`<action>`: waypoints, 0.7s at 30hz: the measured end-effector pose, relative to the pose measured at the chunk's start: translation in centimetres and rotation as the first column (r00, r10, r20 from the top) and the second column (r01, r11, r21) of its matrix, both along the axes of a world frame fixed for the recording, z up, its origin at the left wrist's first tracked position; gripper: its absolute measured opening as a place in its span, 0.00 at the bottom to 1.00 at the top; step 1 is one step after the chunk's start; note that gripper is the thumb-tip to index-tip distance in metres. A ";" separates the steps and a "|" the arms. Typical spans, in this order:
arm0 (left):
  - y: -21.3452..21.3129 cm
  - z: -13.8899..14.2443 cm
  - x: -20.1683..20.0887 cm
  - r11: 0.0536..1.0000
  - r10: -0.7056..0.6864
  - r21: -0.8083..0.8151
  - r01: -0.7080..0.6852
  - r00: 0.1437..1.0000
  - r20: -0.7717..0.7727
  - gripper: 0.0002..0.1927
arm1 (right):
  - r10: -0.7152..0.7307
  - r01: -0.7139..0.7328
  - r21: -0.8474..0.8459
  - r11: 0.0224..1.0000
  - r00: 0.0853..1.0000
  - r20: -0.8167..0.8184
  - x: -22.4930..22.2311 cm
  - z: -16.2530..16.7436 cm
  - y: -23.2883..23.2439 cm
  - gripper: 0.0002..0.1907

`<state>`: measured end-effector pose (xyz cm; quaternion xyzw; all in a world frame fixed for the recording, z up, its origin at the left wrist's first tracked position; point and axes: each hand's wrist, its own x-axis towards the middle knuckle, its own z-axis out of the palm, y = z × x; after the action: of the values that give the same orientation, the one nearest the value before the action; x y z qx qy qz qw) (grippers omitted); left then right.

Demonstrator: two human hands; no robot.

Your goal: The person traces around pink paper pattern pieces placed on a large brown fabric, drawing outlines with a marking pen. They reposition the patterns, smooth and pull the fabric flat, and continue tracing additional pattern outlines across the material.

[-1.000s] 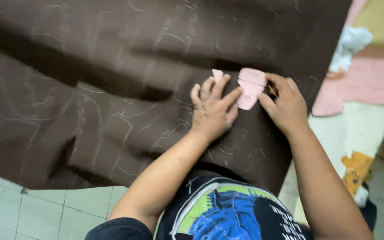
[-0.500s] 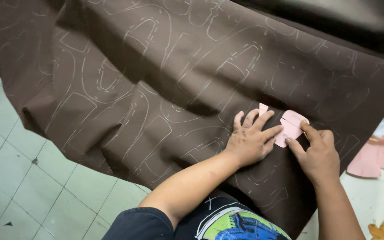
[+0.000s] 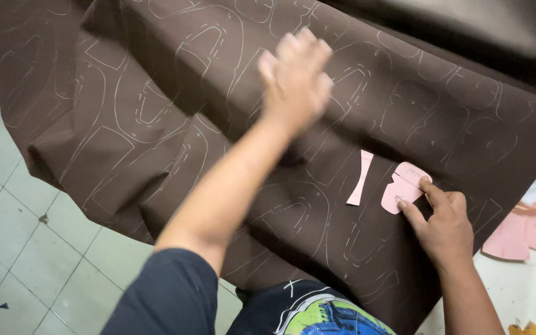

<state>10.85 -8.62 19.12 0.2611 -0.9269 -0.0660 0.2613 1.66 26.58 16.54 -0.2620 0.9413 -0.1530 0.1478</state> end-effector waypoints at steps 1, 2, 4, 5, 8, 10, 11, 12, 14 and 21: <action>-3.5 0.5 0.0 0.989 0.057 -0.137 -0.058 0.998 -0.009 0.33 | 0.000 0.000 0.008 1.000 1.000 0.004 0.0 0.0 0.0 0.35; -5.8 0.7 0.4 0.955 0.113 -0.273 -0.115 0.993 -0.026 0.37 | -0.001 0.001 0.014 1.000 1.000 0.008 -0.1 0.0 0.0 0.36; -9.3 0.8 1.7 0.949 0.312 -0.056 -0.310 0.896 0.315 0.40 | 0.016 -0.017 -0.032 0.999 1.000 -0.017 -0.1 0.1 0.0 0.35; -9.9 0.4 2.6 0.938 0.312 0.024 -0.345 0.875 0.371 0.41 | 0.024 -0.026 -0.057 0.998 0.999 -0.031 -0.1 0.1 0.0 0.35; -9.1 -1.6 4.5 0.889 0.305 0.172 -0.425 0.828 0.471 0.42 | 0.012 -0.012 -0.037 0.999 1.000 -0.004 -0.5 0.2 -0.1 0.35; -8.0 -2.8 5.3 0.884 0.323 0.166 -0.436 0.829 0.456 0.42 | 0.011 -0.011 -0.057 0.998 1.000 -0.002 -0.7 0.2 -0.3 0.35; -7.9 -3.2 5.2 0.881 0.329 0.165 -0.444 0.824 0.462 0.42 | 0.009 -0.009 -0.063 0.998 1.000 -0.004 -0.9 0.3 -0.4 0.34; -7.8 -3.5 5.2 0.875 0.337 0.165 -0.455 0.817 0.469 0.42 | 0.005 -0.005 -0.053 0.999 1.000 -0.004 -0.9 0.4 -0.5 0.34; -8.0 -3.6 5.3 0.873 0.349 0.148 -0.464 0.808 0.475 0.42 | 0.004 -0.004 -0.042 0.999 1.000 -0.002 -1.0 0.4 -0.9 0.35; -8.3 -4.0 5.2 0.876 0.338 0.153 -0.457 0.808 0.483 0.42 | 0.012 -0.012 -0.024 1.000 1.000 -0.020 -0.9 0.2 -1.1 0.35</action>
<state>16.04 -16.92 15.11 0.4910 -0.8682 -0.0702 0.0150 0.77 25.47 16.78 -0.2710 0.9392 -0.1610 0.1362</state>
